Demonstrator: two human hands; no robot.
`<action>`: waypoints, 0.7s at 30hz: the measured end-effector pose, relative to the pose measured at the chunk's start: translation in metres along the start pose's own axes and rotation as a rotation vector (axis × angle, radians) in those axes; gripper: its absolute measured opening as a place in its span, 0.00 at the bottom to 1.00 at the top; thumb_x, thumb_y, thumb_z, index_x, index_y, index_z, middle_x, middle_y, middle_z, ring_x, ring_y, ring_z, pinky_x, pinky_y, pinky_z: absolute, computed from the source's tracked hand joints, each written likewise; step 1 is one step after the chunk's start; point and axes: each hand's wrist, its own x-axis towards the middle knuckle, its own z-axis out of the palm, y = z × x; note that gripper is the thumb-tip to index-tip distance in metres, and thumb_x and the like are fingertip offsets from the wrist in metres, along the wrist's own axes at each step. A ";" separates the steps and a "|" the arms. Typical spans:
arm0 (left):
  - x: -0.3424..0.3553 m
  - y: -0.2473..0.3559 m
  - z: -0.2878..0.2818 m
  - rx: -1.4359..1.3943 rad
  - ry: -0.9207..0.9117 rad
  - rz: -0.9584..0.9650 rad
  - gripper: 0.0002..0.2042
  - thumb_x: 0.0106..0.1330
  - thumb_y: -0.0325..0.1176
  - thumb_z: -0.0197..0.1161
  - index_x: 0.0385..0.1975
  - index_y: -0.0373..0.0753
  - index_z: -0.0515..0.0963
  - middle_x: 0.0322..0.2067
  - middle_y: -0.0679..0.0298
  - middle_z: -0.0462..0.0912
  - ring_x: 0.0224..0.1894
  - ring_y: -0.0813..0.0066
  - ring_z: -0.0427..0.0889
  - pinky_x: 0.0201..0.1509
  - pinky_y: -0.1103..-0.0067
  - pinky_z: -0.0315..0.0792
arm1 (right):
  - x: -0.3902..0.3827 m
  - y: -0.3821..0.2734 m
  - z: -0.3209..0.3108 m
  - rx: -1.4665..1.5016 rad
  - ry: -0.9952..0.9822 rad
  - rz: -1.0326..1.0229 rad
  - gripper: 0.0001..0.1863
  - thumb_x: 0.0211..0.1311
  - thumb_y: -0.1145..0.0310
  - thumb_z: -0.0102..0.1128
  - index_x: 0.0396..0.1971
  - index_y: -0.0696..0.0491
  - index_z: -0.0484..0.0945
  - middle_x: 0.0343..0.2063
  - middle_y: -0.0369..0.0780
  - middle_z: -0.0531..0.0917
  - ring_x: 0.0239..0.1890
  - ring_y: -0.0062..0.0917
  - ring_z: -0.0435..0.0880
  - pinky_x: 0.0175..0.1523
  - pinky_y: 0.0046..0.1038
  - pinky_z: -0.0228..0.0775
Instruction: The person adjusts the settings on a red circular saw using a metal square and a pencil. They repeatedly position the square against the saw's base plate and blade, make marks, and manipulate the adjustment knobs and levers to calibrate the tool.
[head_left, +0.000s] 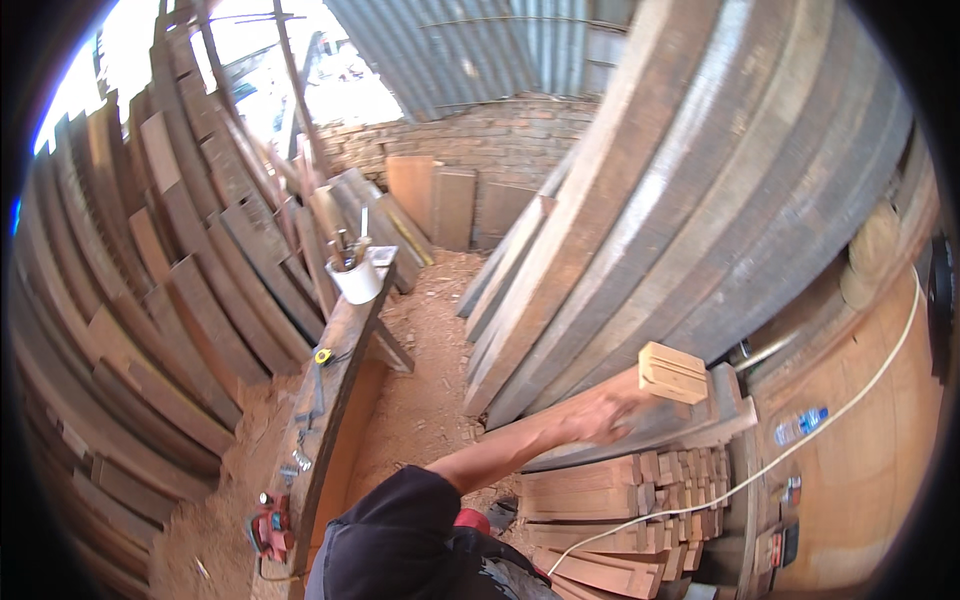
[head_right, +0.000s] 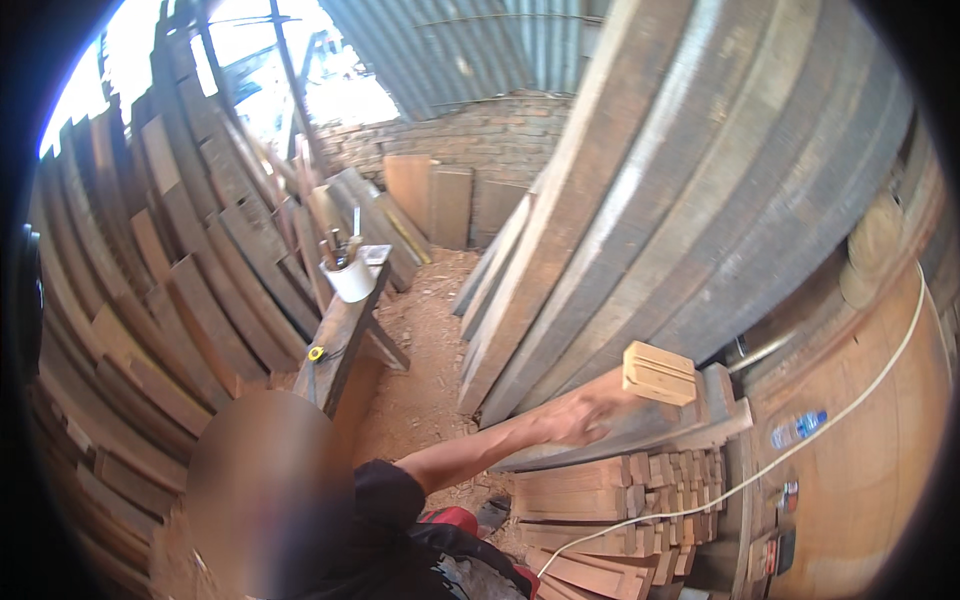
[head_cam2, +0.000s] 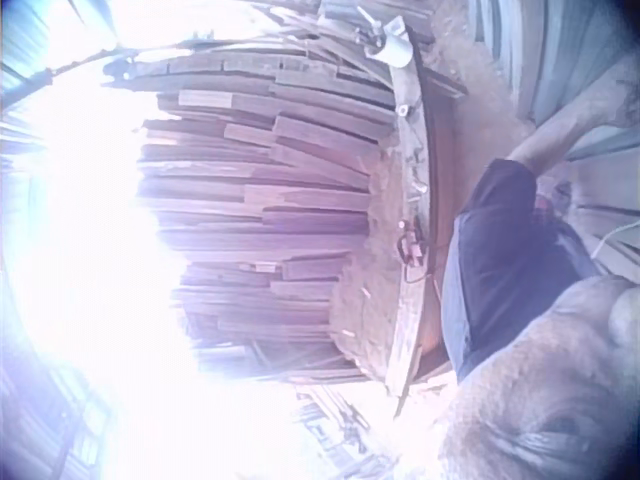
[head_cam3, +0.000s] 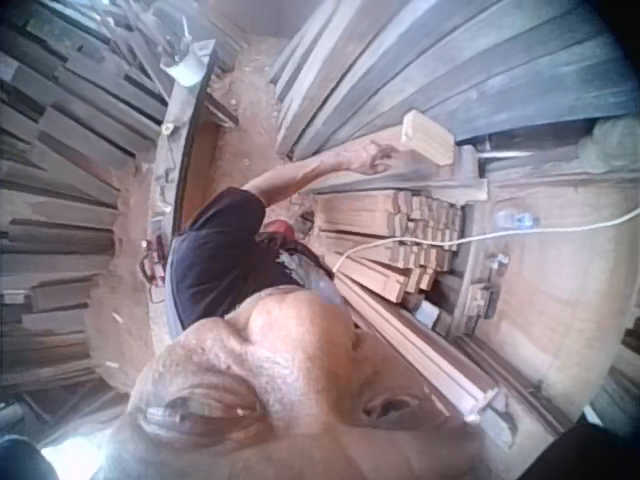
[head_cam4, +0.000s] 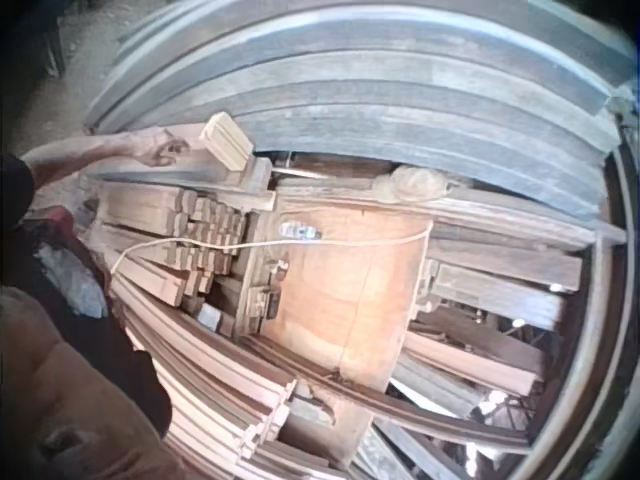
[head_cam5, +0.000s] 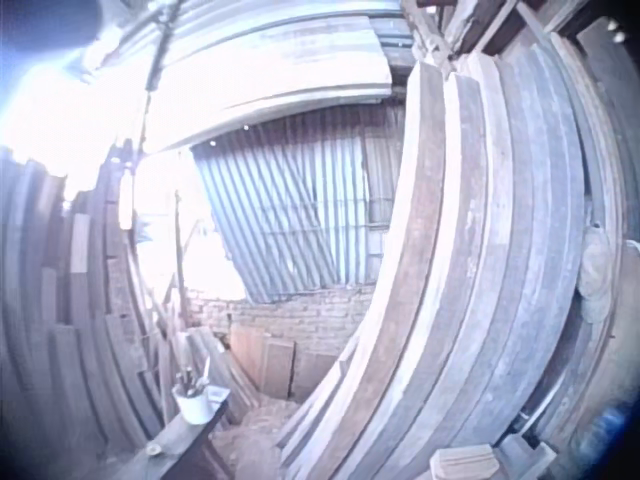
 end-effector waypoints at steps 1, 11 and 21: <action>-0.040 -0.033 0.021 -0.115 0.110 0.024 0.27 0.67 0.40 0.62 0.62 0.31 0.71 0.57 0.42 0.78 0.60 0.49 0.77 0.67 0.62 0.70 | 0.004 -0.003 0.003 -0.047 -0.031 -0.014 0.10 0.62 0.66 0.55 0.29 0.57 0.80 0.26 0.43 0.81 0.26 0.31 0.80 0.32 0.36 0.71; -0.574 -0.132 0.238 0.049 -0.476 -1.218 0.36 0.60 0.64 0.62 0.50 0.32 0.83 0.48 0.44 0.85 0.53 0.47 0.83 0.54 0.62 0.77 | 0.109 0.071 -0.045 -0.291 -0.392 -0.218 0.09 0.60 0.76 0.52 0.21 0.52 0.76 0.17 0.35 0.74 0.18 0.24 0.73 0.21 0.30 0.64; -0.610 -0.011 0.382 -0.845 0.102 -1.388 0.41 0.65 0.68 0.54 0.57 0.30 0.77 0.56 0.43 0.80 0.58 0.48 0.80 0.59 0.62 0.74 | -0.003 -0.029 0.007 -0.665 -0.090 -0.100 0.08 0.71 0.67 0.55 0.42 0.56 0.77 0.23 0.35 0.79 0.17 0.18 0.74 0.17 0.21 0.61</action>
